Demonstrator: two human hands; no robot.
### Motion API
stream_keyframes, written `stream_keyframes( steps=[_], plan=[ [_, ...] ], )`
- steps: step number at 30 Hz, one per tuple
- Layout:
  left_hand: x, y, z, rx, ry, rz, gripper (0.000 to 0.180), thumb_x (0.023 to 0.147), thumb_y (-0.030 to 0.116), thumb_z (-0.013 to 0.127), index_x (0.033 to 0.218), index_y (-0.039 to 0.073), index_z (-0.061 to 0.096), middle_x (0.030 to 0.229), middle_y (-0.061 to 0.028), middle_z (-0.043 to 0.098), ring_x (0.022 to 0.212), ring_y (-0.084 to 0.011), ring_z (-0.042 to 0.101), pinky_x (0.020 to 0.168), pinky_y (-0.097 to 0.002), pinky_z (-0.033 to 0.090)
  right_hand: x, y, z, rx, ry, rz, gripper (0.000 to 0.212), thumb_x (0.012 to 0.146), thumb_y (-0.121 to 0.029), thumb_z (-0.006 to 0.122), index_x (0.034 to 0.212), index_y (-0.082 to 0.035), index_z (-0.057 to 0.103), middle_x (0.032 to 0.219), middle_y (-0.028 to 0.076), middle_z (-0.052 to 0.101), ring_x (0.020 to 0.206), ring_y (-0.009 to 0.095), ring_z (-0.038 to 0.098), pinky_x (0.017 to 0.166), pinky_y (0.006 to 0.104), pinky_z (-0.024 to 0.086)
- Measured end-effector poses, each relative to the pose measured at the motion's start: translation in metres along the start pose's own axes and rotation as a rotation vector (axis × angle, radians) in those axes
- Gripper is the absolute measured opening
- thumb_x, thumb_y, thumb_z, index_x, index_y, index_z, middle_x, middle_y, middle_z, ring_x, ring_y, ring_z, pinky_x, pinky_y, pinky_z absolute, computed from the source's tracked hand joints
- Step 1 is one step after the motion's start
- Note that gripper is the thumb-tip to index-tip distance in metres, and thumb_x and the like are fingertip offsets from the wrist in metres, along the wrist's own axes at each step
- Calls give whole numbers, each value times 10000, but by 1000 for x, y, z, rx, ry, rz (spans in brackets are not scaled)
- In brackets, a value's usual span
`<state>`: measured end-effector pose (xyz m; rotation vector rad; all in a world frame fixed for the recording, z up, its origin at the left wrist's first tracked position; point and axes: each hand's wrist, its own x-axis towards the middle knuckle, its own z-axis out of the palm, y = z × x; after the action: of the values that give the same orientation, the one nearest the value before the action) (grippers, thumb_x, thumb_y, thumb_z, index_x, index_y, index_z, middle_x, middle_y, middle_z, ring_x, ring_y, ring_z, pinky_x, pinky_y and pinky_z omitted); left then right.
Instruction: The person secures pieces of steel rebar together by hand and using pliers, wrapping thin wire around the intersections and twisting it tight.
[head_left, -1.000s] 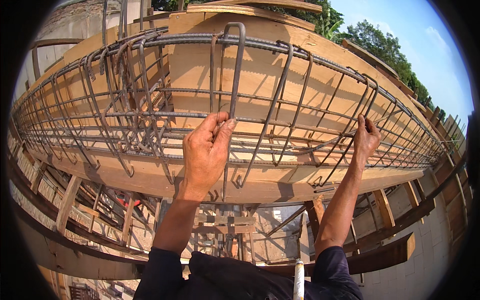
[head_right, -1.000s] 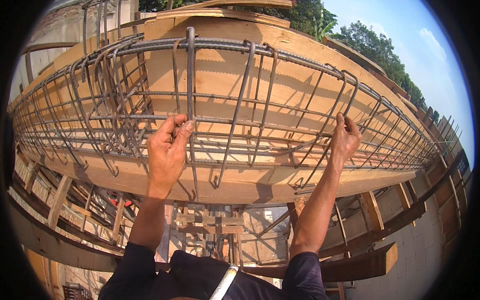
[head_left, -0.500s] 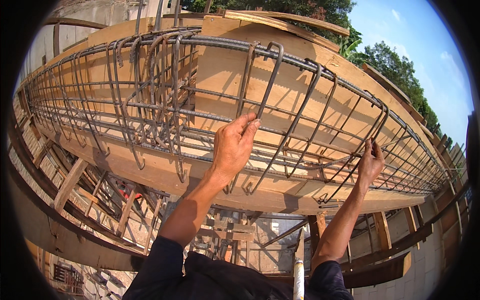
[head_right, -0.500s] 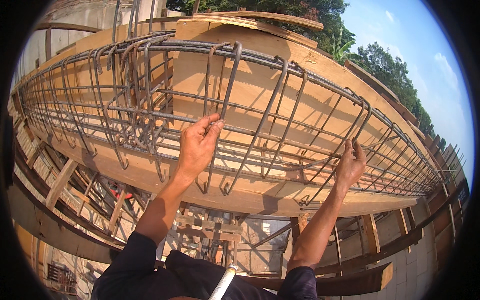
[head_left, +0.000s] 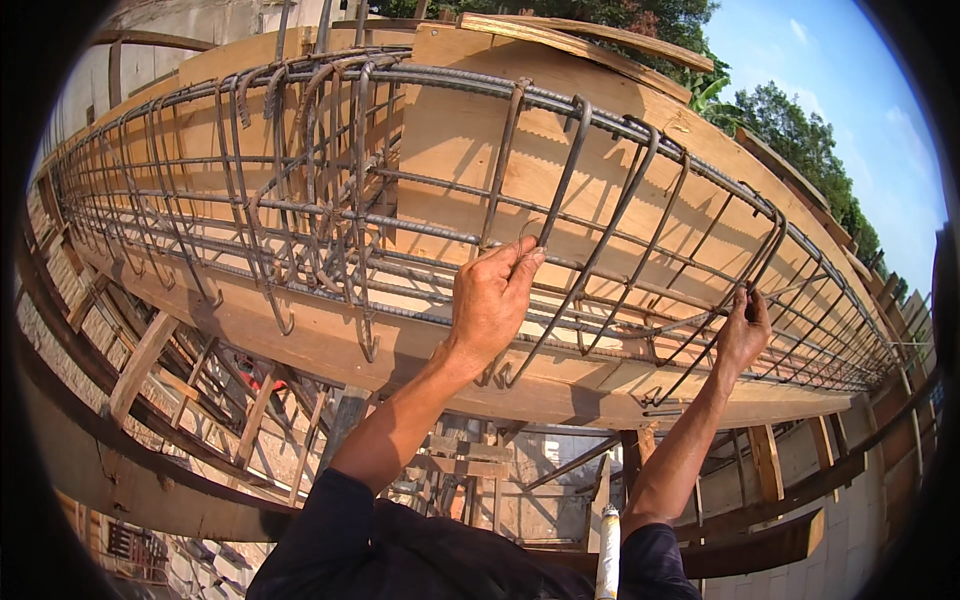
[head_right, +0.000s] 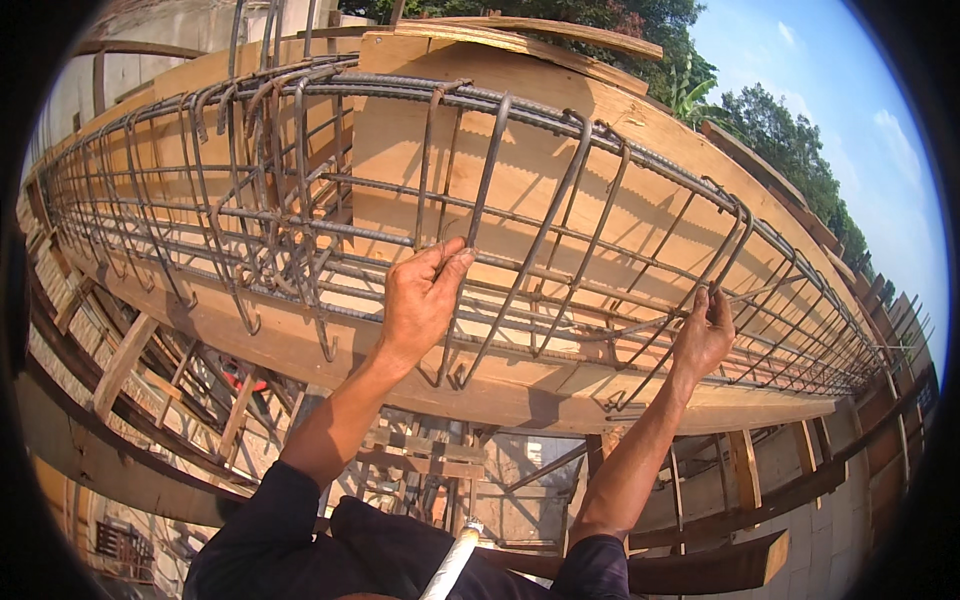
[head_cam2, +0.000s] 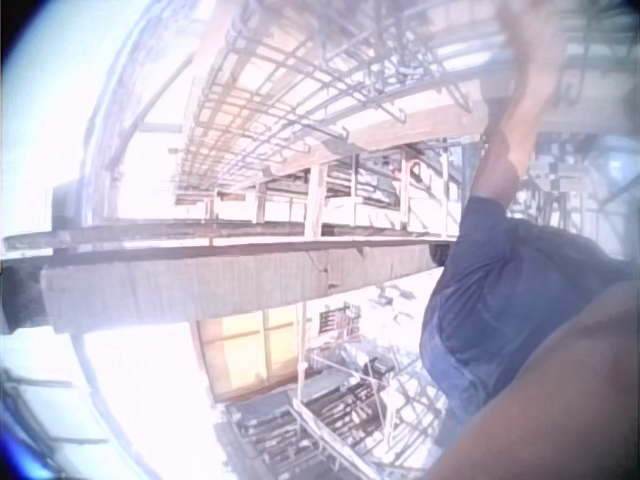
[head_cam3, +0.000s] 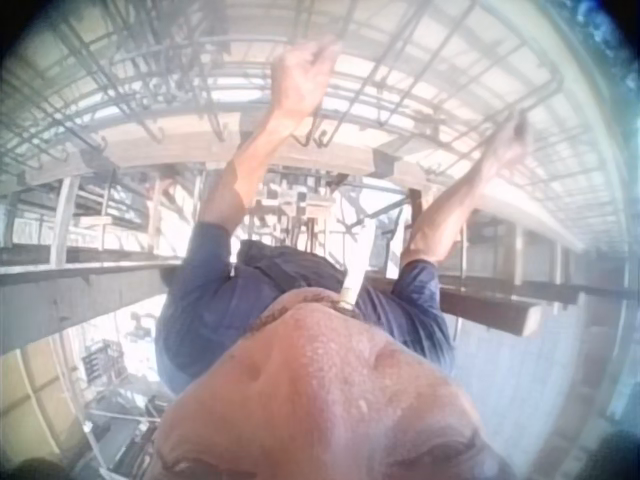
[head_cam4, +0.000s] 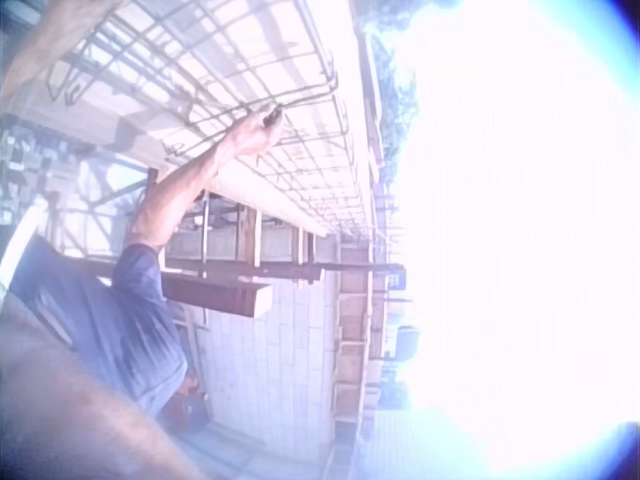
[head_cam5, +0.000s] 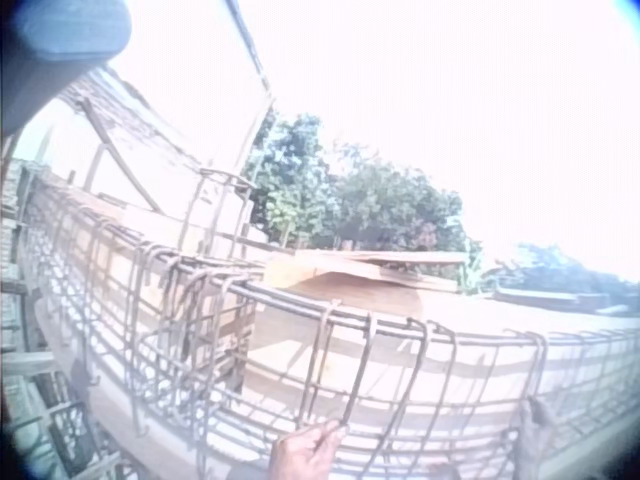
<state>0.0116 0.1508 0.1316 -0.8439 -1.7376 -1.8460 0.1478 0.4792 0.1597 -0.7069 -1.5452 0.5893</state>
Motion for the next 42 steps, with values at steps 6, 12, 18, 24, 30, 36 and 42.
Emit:
stream_keyframes(
  steps=[6,12,18,24,30,36,42],
  plan=[
    [-2,-10,-1,-19,71,68,322,978,167,693,1166,-94,695,940,-189,750,784,-182,706,669,-295,536,-5,6,-4,-63,0,-56,425,954,-255,702,1297,-6,669,1139,158,732,1037,242,694,887,398,530],
    [15,4,-9,6,64,143,282,981,132,685,1146,-96,700,766,-124,700,668,-118,613,586,-282,472,-18,-12,-9,-20,10,-31,428,959,-281,701,1313,-45,665,1152,153,709,1032,245,674,835,400,535],
    [37,3,-2,-43,87,169,317,997,179,670,1158,-92,702,640,-80,610,597,-77,520,533,-279,423,-25,-12,-9,-14,37,-84,444,958,-283,706,1331,-49,644,1245,172,661,1096,260,630,915,426,504],
    [43,5,-3,28,55,64,312,991,187,676,1134,-88,717,539,-40,548,528,-59,481,487,-280,401,-43,-21,-9,48,70,-134,460,951,-316,726,1323,-59,644,1235,141,655,1155,265,597,969,449,470],
    [42,20,-11,172,21,9,284,965,195,694,1059,-68,747,636,-116,660,565,-117,600,533,-312,468,-60,-61,-4,175,27,-194,399,949,-309,737,1273,-86,674,1215,116,663,1165,238,597,970,453,465],
    [21,-4,-16,306,6,22,305,941,227,726,1075,-46,754,874,-165,773,755,-139,709,662,-305,552,-112,-84,4,357,-175,-209,309,927,-219,767,1191,-65,717,1119,99,713,990,151,668,839,327,537],
    [23,-2,-18,297,28,67,306,940,245,726,1090,-20,756,883,-164,773,789,-128,714,694,-297,554,-155,-98,37,327,-524,-188,366,911,-176,773,1224,-13,677,1017,103,735,885,142,694,715,300,569]
  ],
)
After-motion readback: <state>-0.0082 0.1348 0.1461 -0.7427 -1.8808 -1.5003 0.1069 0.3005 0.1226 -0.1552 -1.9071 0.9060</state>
